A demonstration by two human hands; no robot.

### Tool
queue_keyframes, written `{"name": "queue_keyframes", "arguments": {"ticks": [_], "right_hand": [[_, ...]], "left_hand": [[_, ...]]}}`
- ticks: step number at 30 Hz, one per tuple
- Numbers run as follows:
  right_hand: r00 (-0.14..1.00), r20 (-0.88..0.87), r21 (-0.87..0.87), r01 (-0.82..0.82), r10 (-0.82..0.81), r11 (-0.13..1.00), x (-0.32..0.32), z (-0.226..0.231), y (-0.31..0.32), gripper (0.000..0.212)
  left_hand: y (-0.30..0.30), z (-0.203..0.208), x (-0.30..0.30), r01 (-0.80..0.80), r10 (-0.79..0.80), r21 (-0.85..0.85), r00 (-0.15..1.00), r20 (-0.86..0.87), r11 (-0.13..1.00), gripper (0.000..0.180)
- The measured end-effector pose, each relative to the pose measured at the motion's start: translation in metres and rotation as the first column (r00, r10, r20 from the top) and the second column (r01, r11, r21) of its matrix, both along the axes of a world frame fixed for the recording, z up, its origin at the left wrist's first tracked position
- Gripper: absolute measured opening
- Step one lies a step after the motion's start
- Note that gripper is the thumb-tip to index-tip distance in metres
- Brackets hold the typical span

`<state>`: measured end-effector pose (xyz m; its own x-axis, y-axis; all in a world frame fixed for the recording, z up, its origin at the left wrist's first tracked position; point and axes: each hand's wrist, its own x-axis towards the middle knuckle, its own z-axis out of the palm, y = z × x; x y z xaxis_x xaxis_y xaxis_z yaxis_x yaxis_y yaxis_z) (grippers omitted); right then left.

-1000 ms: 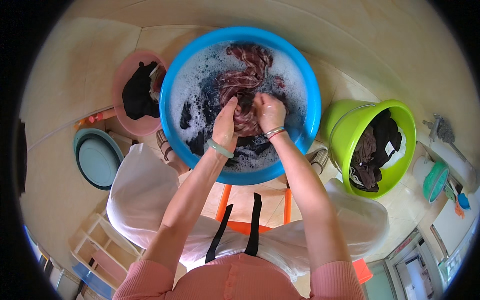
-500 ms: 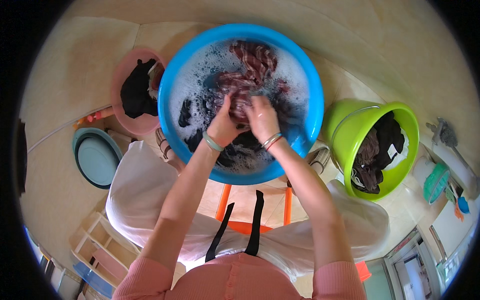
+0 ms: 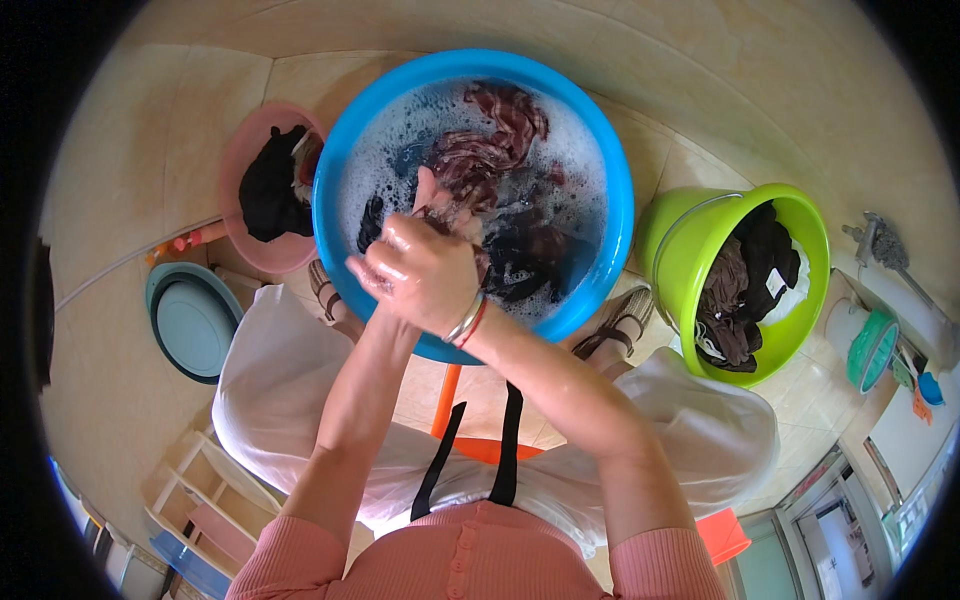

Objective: The person hand-washes clothes in a blue basin filled with soapy water. They scrub and rinse a dark garment, then a plaid shirt, and finally a black garment, transferring each item to a green bucket after washing. The person then adds more clothes from a pink basin into the blue basin to continue washing.

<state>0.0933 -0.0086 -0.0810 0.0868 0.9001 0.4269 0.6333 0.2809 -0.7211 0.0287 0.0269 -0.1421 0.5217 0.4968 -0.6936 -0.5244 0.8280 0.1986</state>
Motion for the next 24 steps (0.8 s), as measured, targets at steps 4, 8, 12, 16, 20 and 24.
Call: {"name": "queue_keyframes", "arguments": {"ticks": [4, 8, 12, 16, 20, 24], "right_hand": [[0.937, -0.302, -0.178, 0.126, -0.176, 0.976, 0.035, -0.039, 0.011, 0.013], [0.972, 0.008, -0.623, 0.188, -0.234, 0.759, 0.079, -0.100, -0.008, 0.028], [0.971, 0.102, -0.526, 0.239, -0.218, 0.816, 0.091, -0.108, -0.023, 0.024], [0.927, 0.249, -0.374, 0.359, -0.280, 0.855, 0.110, -0.092, 0.025, 0.046], [0.881, 0.462, -0.387, 0.302, -0.100, 0.871, 0.117, -0.107, 0.061, 0.062], [0.859, 0.491, -0.571, 0.193, 0.144, 0.798, 0.100, -0.147, 0.050, 0.060]], "left_hand": [[-0.011, 0.015, 0.019, -0.177, 0.175, 0.021, 0.937, -0.302, 0.984, 0.030], [-0.024, 0.021, 0.026, 0.239, -0.052, 0.208, 0.765, -0.642, 0.948, 0.041], [-0.047, -0.031, 0.001, 0.535, -0.254, 0.330, 0.748, -0.613, 0.778, 0.042], [-0.051, -0.050, -0.024, 0.879, -0.396, 0.200, 0.385, -0.834, 0.433, 0.026], [-0.032, -0.038, -0.022, 0.908, 0.116, 0.189, 0.156, -0.981, 0.375, 0.030], [-0.001, -0.057, -0.030, 0.600, 0.052, 0.360, 0.467, -0.883, 0.715, 0.052]]}}
